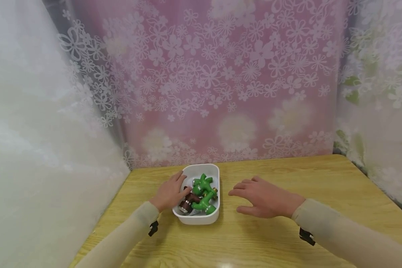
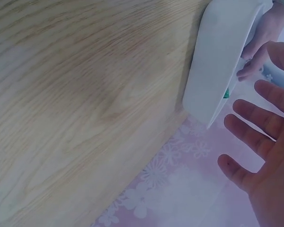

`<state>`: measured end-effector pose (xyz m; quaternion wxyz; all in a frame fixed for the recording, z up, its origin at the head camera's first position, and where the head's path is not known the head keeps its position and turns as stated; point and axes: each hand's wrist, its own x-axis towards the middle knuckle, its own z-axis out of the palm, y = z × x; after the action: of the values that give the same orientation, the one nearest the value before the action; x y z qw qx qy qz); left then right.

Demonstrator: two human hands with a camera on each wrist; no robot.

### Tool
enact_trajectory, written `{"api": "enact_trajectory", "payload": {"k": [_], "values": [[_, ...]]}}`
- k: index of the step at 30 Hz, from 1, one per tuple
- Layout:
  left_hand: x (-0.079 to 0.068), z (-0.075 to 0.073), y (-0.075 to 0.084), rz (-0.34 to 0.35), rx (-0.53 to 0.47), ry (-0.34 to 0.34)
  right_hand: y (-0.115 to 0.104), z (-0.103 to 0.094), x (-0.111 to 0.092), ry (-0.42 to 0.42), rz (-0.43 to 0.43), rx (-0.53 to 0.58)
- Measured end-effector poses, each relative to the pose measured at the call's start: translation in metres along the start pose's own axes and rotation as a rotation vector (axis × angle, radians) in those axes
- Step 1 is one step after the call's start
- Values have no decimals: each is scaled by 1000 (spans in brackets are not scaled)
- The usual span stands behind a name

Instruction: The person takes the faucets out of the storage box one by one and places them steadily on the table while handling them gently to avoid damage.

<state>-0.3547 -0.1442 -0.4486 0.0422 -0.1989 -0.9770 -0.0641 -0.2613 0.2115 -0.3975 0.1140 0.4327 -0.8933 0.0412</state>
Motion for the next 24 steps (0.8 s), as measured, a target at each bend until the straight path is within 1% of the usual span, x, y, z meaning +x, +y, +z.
{"api": "enact_trajectory", "payload": {"k": [6, 10, 15, 24], "values": [[-1, 2, 0, -15, 4, 5, -5, -5, 17, -27, -38, 1], [0, 4, 0, -17, -19, 20, -5, -10, 29, -63, -48, 13], [0, 5, 0, -28, -15, 25, -4, -13, 46, -124, -51, 24], [0, 5, 1, -43, -19, 12, -3, -8, 74, -179, -46, 21]]}}
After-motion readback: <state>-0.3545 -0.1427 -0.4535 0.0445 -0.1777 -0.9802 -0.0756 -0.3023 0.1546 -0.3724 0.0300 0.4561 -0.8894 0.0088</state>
